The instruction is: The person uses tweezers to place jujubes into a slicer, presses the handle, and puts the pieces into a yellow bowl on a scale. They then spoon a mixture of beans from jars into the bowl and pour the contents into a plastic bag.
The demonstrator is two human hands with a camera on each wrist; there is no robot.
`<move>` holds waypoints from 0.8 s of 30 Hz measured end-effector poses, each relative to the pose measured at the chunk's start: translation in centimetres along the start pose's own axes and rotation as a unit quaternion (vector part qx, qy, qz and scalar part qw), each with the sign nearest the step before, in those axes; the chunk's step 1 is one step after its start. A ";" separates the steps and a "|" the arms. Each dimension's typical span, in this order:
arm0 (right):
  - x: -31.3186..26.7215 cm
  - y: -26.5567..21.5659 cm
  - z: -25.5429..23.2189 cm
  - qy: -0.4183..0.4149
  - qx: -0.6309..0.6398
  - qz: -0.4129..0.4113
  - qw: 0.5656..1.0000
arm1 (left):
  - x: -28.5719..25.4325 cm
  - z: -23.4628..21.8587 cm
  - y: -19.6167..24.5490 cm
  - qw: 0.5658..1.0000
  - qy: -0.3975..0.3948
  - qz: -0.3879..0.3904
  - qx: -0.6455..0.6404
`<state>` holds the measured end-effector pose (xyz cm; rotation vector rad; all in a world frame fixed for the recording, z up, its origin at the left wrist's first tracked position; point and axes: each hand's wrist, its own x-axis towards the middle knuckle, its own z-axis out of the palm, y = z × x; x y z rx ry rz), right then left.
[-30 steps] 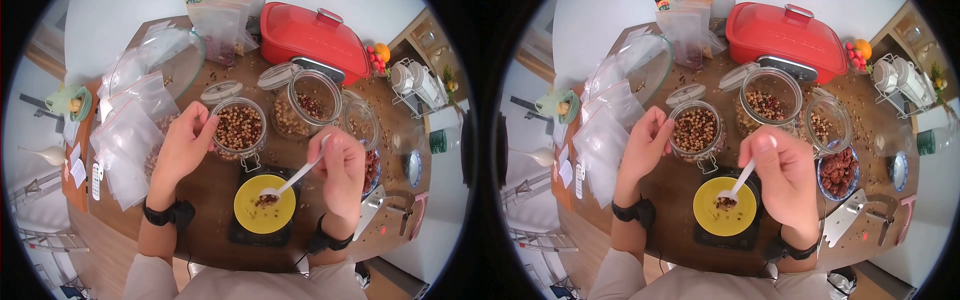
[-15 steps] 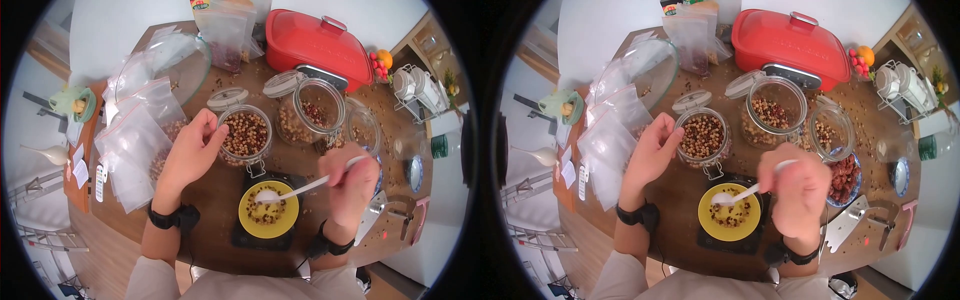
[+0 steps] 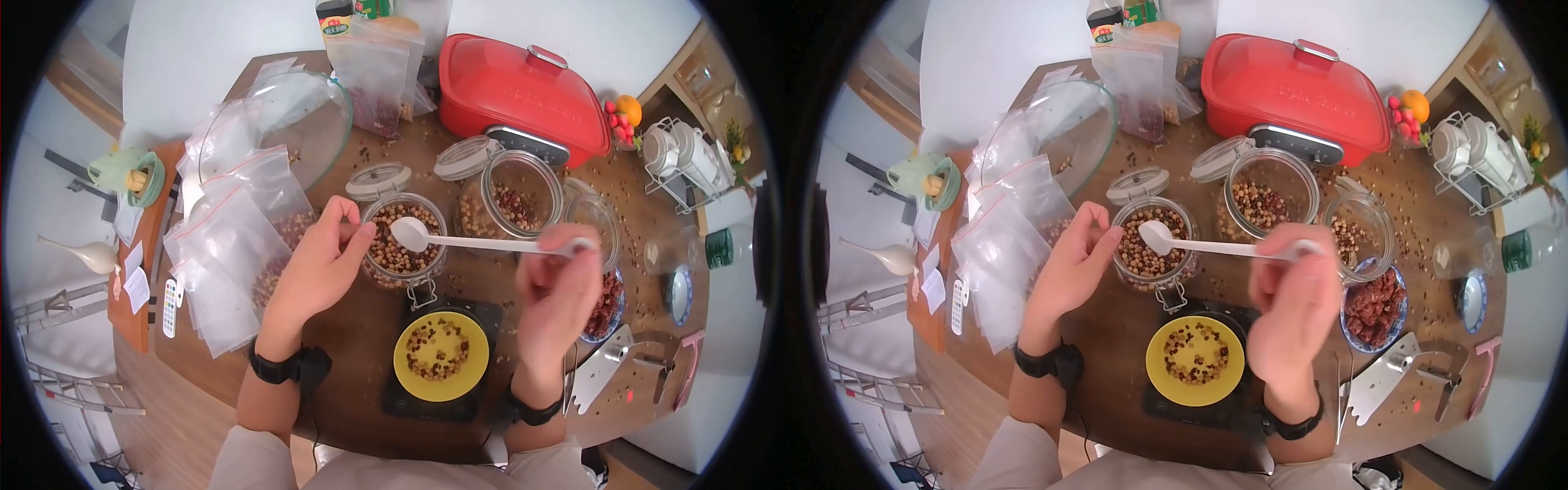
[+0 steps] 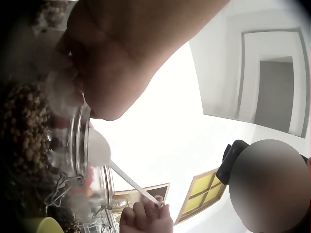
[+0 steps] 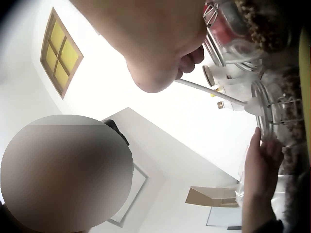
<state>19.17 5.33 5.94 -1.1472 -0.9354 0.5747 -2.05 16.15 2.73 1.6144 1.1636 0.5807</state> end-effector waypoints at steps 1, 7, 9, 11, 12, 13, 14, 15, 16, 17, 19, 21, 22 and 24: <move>-0.2 0.4 0.0 -0.038 -0.029 -0.008 0.999 | 0.0 -0.1 0.0 1.000 -0.001 -0.002 0.001; -0.1 0.7 0.6 -0.177 -0.125 -0.048 0.975 | 0.2 -0.2 -1.1 0.999 -0.011 0.050 0.019; 0.1 0.6 0.7 -0.206 -0.143 -0.073 0.965 | 0.1 -0.3 -0.8 0.999 -0.013 0.046 0.015; 0.3 0.4 0.7 -0.231 -0.154 -0.093 0.956 | 0.1 -0.3 -0.7 0.999 -0.015 0.046 0.010; 0.4 0.3 0.6 -0.234 -0.161 -0.102 0.953 | 0.1 -0.3 -0.7 0.999 -0.016 0.048 0.007; 0.5 0.4 0.6 -0.237 -0.167 -0.111 0.951 | 0.1 -0.3 -0.7 0.999 -0.017 0.049 0.005; 0.4 0.5 0.6 -0.240 -0.173 -0.118 0.948 | 0.0 -0.3 -0.7 0.998 -0.017 0.051 0.008; 0.3 0.5 0.6 -0.235 -0.172 -0.108 0.950 | 0.0 -0.3 -0.8 0.998 -0.017 0.053 0.011; 0.2 0.6 0.7 -0.230 -0.170 -0.098 0.953 | 0.0 -0.3 -0.8 0.998 -0.017 0.054 0.014; 0.1 0.7 0.7 -0.225 -0.169 -0.088 0.956 | 0.0 -0.3 -0.8 0.998 -0.018 0.052 0.017; -0.1 0.7 0.6 -0.212 -0.147 -0.038 0.965 | 0.0 -0.3 -0.7 0.998 -0.019 0.048 0.024; -0.1 0.8 0.7 -0.189 -0.119 0.002 0.975 | -0.1 -0.3 -0.6 0.999 -0.019 0.043 0.027; -0.1 1.1 0.7 -0.173 -0.102 0.019 0.979 | -0.1 -0.4 -0.6 0.999 -0.019 0.041 0.029; 0.0 1.4 0.8 -0.146 -0.063 0.067 0.985 | 0.0 -0.4 -0.6 0.998 -0.016 0.038 0.039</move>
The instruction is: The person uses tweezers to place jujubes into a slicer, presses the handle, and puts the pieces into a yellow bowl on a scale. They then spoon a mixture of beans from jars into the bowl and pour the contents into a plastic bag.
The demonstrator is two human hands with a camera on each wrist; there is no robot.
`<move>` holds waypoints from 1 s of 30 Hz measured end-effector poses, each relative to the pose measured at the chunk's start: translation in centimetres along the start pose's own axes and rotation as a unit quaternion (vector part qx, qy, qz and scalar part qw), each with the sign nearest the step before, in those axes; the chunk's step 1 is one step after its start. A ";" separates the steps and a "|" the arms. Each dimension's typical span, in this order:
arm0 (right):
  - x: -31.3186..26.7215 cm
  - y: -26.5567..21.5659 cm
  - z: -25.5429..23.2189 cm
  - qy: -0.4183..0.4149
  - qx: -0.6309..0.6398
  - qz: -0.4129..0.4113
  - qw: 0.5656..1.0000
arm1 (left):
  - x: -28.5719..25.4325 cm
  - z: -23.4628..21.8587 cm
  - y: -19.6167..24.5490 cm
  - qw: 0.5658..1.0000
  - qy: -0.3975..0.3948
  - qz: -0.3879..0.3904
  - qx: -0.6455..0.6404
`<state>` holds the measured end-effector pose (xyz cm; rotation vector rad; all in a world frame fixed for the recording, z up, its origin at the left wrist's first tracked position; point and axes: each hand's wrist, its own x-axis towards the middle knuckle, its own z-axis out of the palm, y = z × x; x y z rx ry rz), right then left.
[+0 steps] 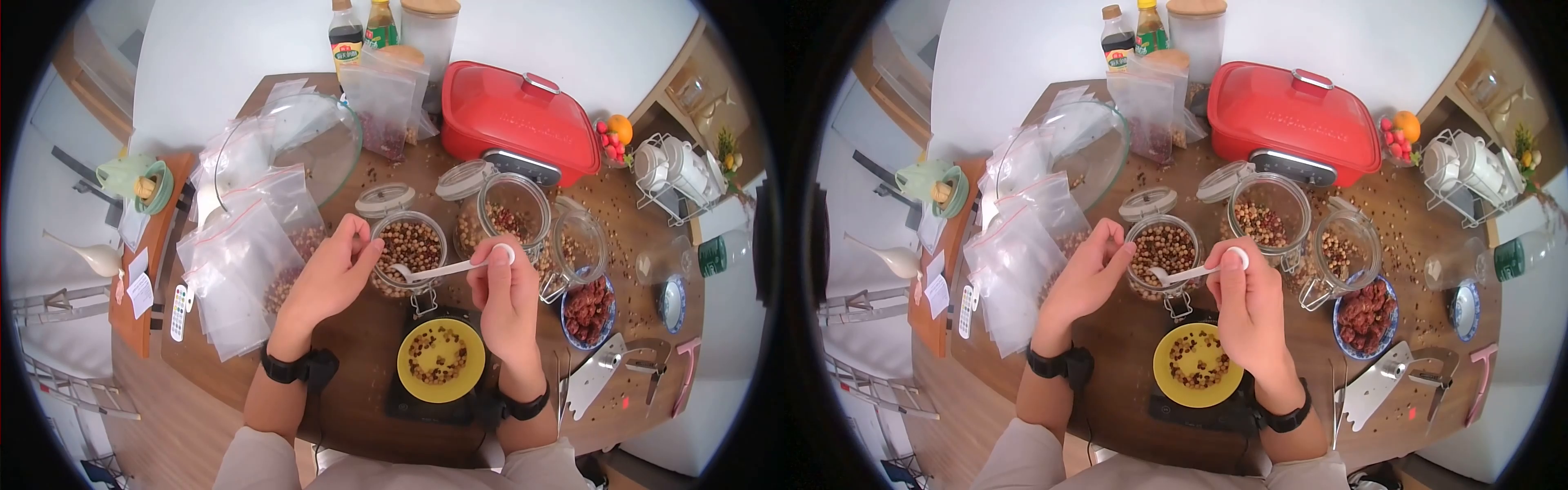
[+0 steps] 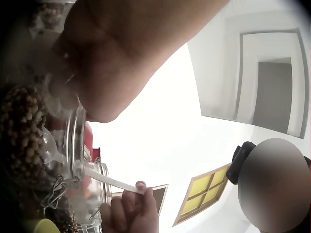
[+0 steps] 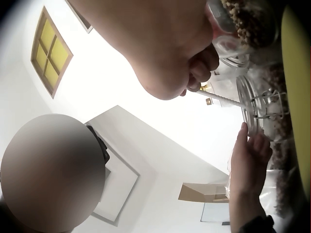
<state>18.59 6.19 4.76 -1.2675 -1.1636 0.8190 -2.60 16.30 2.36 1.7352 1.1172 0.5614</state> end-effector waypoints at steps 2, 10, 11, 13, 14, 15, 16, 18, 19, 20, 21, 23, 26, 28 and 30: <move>0.1 0.1 0.0 0.015 0.053 0.058 0.997 | 0.0 0.0 0.0 1.000 0.002 -0.001 0.005; 0.5 0.4 0.0 0.121 0.205 0.102 0.966 | -0.1 0.1 0.2 1.000 0.005 0.000 -0.001; 0.5 0.5 -0.1 0.135 0.219 0.094 0.962 | -0.1 0.1 0.2 1.000 0.007 0.003 0.001; 0.6 0.6 -0.3 0.154 0.239 0.081 0.955 | 0.0 0.1 0.0 1.000 0.009 0.009 0.005; 0.6 0.6 -0.4 0.164 0.249 0.075 0.952 | 0.0 0.1 0.1 1.000 0.008 0.007 0.006; 0.7 0.2 -0.3 0.187 0.251 0.081 0.946 | -0.1 0.1 0.3 1.000 0.007 0.004 0.007; 0.8 0.2 -0.4 0.199 0.258 0.074 0.943 | -0.1 0.1 0.4 1.000 0.007 0.001 0.008; 0.8 0.3 -0.5 0.223 0.272 0.060 0.934 | 0.0 0.0 0.2 1.000 0.004 0.001 0.009; 0.8 0.2 -0.6 0.226 0.283 0.055 0.931 | 0.0 0.0 0.1 1.000 0.003 0.001 0.010; 0.8 0.1 -0.8 0.229 0.294 0.050 0.927 | 0.0 0.0 0.1 1.000 0.003 0.002 0.012; 0.8 0.0 -1.0 0.232 0.305 0.046 0.922 | 0.0 0.0 0.1 1.000 0.004 0.004 0.014; 0.9 -0.3 -1.3 0.246 0.330 0.048 0.910 | 0.0 0.0 0.1 1.000 0.004 0.004 0.014; 1.0 -0.7 -1.7 0.261 0.360 0.056 0.894 | 0.1 0.1 -0.2 1.000 0.006 0.003 0.008; 1.0 -1.0 -2.3 0.268 0.381 0.066 0.882 | 0.1 0.1 -0.1 1.000 0.007 0.005 0.004; 0.8 -1.4 -2.9 0.260 0.390 0.076 0.880 | 0.1 0.2 0.1 1.000 0.014 0.021 0.005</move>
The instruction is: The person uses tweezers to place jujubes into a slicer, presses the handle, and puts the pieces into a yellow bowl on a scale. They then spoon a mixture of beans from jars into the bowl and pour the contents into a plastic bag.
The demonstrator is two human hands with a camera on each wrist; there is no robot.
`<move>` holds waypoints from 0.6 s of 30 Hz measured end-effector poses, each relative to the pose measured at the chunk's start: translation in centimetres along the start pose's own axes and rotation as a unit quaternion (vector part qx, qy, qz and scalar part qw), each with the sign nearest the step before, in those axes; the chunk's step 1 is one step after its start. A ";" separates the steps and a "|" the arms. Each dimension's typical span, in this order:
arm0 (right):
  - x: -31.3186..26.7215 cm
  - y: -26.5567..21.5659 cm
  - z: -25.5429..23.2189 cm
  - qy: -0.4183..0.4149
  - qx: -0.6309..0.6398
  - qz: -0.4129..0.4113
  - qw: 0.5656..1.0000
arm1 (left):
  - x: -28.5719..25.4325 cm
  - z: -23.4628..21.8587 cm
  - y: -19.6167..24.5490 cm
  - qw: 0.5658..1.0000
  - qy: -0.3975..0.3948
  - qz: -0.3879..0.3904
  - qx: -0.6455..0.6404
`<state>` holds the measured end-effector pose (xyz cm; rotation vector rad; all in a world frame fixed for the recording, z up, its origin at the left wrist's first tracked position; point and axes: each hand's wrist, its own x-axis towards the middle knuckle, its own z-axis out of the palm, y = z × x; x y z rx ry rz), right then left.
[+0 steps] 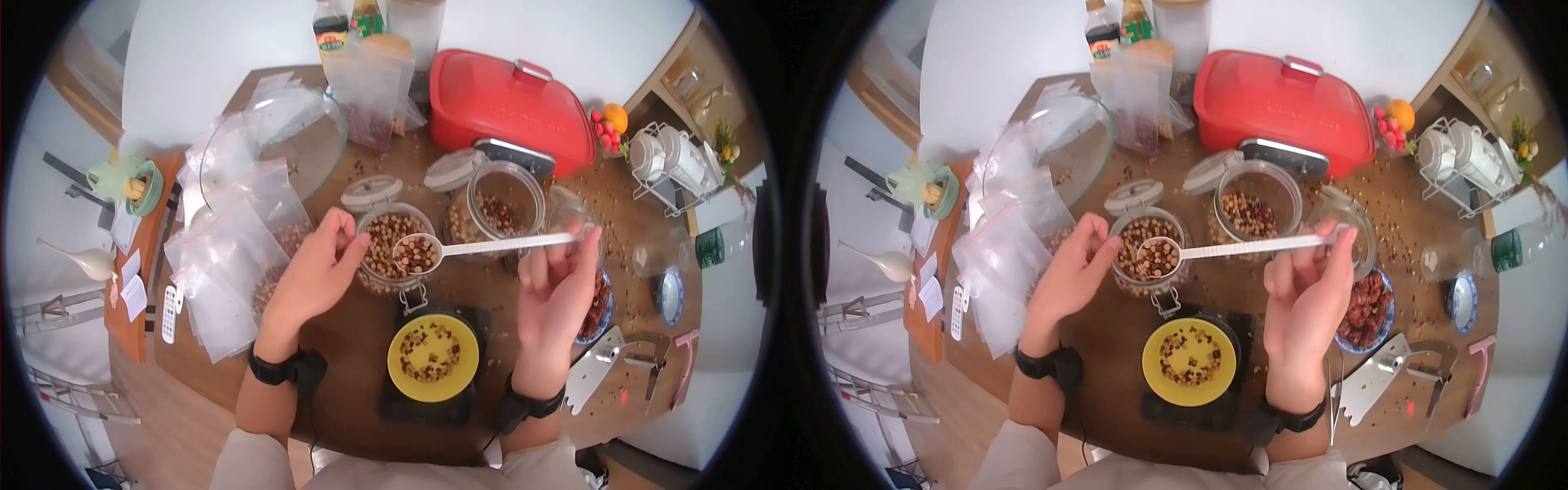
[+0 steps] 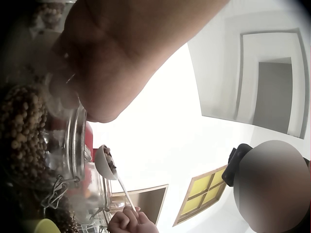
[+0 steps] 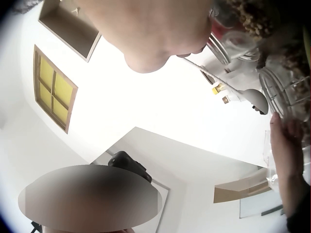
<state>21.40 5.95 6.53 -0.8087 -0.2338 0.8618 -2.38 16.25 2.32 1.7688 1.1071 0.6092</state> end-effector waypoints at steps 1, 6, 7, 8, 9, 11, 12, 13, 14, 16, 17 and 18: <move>0.0 -0.3 0.0 0.001 0.000 0.006 1.000 | -0.1 0.1 0.0 1.000 0.002 0.006 0.001; 0.4 -1.0 -0.5 -0.068 0.023 0.052 0.996 | 0.0 0.0 0.0 1.000 -0.006 -0.017 -0.011; 0.5 -1.1 -0.7 -0.083 0.021 0.067 0.994 | -0.1 0.0 0.1 1.000 -0.006 -0.017 -0.013; 0.5 -1.2 -0.7 -0.081 0.010 0.078 0.994 | 0.0 0.1 0.1 1.000 -0.005 -0.016 -0.015; 0.5 -1.2 -0.8 -0.080 -0.002 0.089 0.993 | 0.0 0.2 -0.1 1.000 -0.006 -0.010 -0.023; 0.4 -1.2 -0.5 -0.050 -0.025 0.116 0.992 | 0.1 0.2 -0.5 0.999 -0.007 0.001 -0.040; 0.5 -1.1 -0.7 -0.071 -0.038 0.113 0.990 | 0.1 0.2 -0.5 0.999 -0.008 -0.002 -0.038; 0.6 -0.8 -1.0 -0.092 -0.052 0.110 0.988 | 0.0 0.1 -0.4 0.999 -0.009 -0.004 -0.036; 0.6 -0.7 -1.2 -0.114 -0.065 0.107 0.986 | 0.0 0.1 -0.3 0.999 -0.009 -0.006 -0.034; 0.2 -0.3 -0.9 -0.140 -0.107 0.088 0.980 | 0.0 0.1 -0.2 0.999 -0.009 -0.013 -0.031; 0.1 -0.2 -1.0 -0.175 -0.128 0.083 0.973 | 0.0 0.1 -0.2 0.999 -0.009 -0.016 -0.029; 0.1 -0.1 -1.0 -0.209 -0.148 0.078 0.963 | 0.0 0.1 -0.2 0.999 -0.010 -0.018 -0.033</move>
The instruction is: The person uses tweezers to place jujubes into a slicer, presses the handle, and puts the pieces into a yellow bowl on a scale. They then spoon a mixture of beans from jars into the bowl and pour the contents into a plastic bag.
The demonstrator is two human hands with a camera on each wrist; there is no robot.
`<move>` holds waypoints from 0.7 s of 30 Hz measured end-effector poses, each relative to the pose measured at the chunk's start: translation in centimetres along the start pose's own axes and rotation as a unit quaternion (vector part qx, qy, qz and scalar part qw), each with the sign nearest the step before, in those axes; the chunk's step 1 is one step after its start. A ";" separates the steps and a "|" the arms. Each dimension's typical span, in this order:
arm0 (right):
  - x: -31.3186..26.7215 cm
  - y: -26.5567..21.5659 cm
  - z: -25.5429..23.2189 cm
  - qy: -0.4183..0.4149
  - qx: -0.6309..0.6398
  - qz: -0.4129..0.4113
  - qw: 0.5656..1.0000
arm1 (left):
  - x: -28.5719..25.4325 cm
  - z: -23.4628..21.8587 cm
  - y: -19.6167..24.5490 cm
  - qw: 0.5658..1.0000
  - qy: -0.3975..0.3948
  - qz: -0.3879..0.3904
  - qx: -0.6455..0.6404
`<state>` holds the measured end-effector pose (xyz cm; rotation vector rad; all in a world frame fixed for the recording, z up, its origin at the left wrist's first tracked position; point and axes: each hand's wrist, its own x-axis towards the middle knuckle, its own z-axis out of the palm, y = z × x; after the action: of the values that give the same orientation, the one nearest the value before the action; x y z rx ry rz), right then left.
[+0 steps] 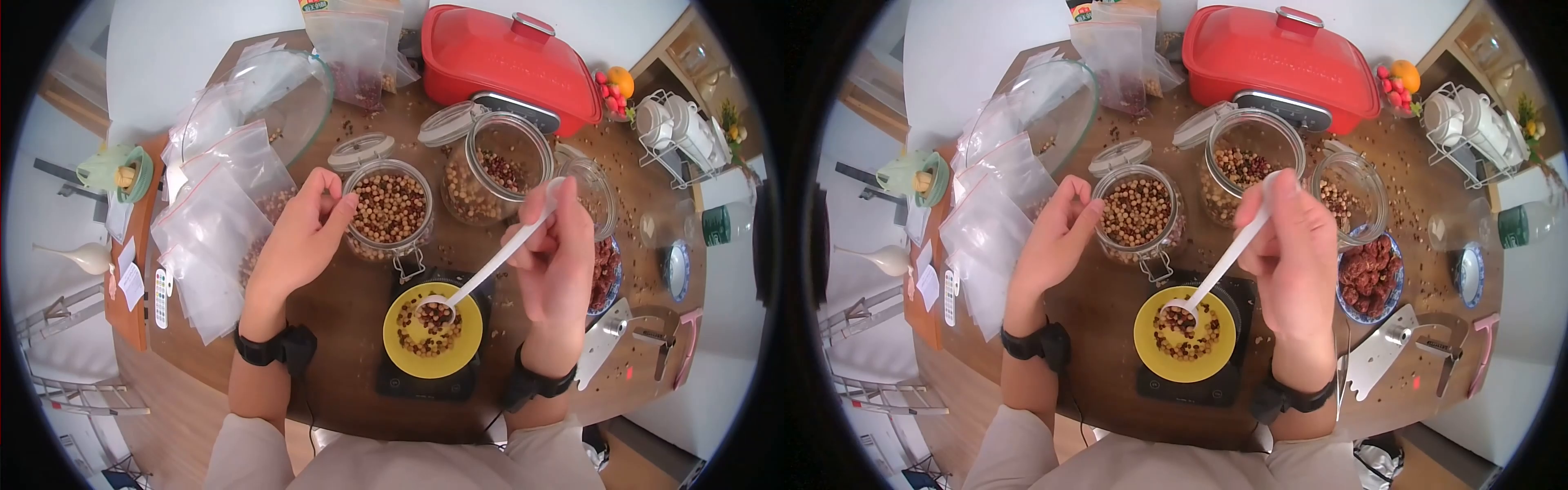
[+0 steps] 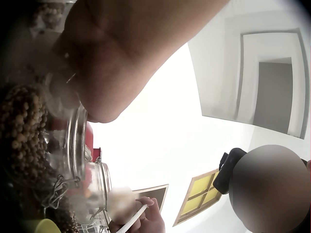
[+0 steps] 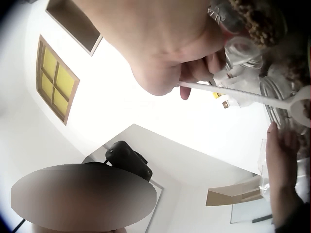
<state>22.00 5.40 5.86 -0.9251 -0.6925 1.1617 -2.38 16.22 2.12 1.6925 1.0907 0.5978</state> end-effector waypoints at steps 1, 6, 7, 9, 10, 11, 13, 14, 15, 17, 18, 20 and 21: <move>-0.2 0.1 0.4 -0.005 -0.030 -0.012 0.999 | 0.0 0.0 0.0 1.000 -0.001 -0.002 -0.003; -0.7 0.2 0.6 -0.103 -0.139 -0.070 0.982 | 0.0 0.0 0.1 1.000 -0.001 -0.009 -0.006; -0.6 0.5 0.4 -0.122 -0.142 -0.094 0.978 | 0.0 0.0 0.0 1.000 -0.002 -0.005 -0.006; -0.5 0.8 0.0 -0.142 -0.134 -0.122 0.973 | 0.0 0.0 0.0 1.000 -0.003 -0.001 -0.006; -0.6 0.9 -0.2 -0.142 -0.123 -0.128 0.974 | 0.0 0.0 0.0 1.000 -0.005 -0.001 -0.007; -0.6 0.9 -0.2 -0.142 -0.113 -0.133 0.974 | 0.1 0.0 0.0 1.000 -0.007 -0.001 -0.008; -0.8 0.9 0.1 -0.116 -0.092 -0.154 0.977 | 0.1 0.0 -0.1 1.000 -0.006 0.002 -0.007; -0.9 0.9 0.2 -0.103 -0.081 -0.163 0.978 | 0.1 0.0 -0.2 1.000 -0.006 0.004 -0.006; -0.9 1.0 0.1 -0.095 -0.071 -0.168 0.979 | 0.1 0.0 -0.2 1.000 -0.006 0.005 -0.008; -0.9 0.9 -0.4 -0.079 -0.052 -0.178 0.979 | 0.1 0.0 -0.3 1.000 -0.005 0.009 -0.011; -0.8 0.8 -0.5 -0.072 -0.041 -0.184 0.979 | 0.2 0.0 -0.4 1.000 -0.005 0.011 -0.008; -0.6 0.4 -0.6 -0.056 -0.020 -0.195 0.979 | 0.3 0.0 -0.6 1.000 -0.006 0.014 -0.002; -0.6 0.4 -0.2 -0.018 0.016 -0.184 0.983 | 0.2 0.0 -0.4 1.000 -0.001 0.004 -0.006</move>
<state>21.82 4.87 5.39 -0.7124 -0.8313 0.8601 -2.42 16.42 1.75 1.6875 1.0786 0.6062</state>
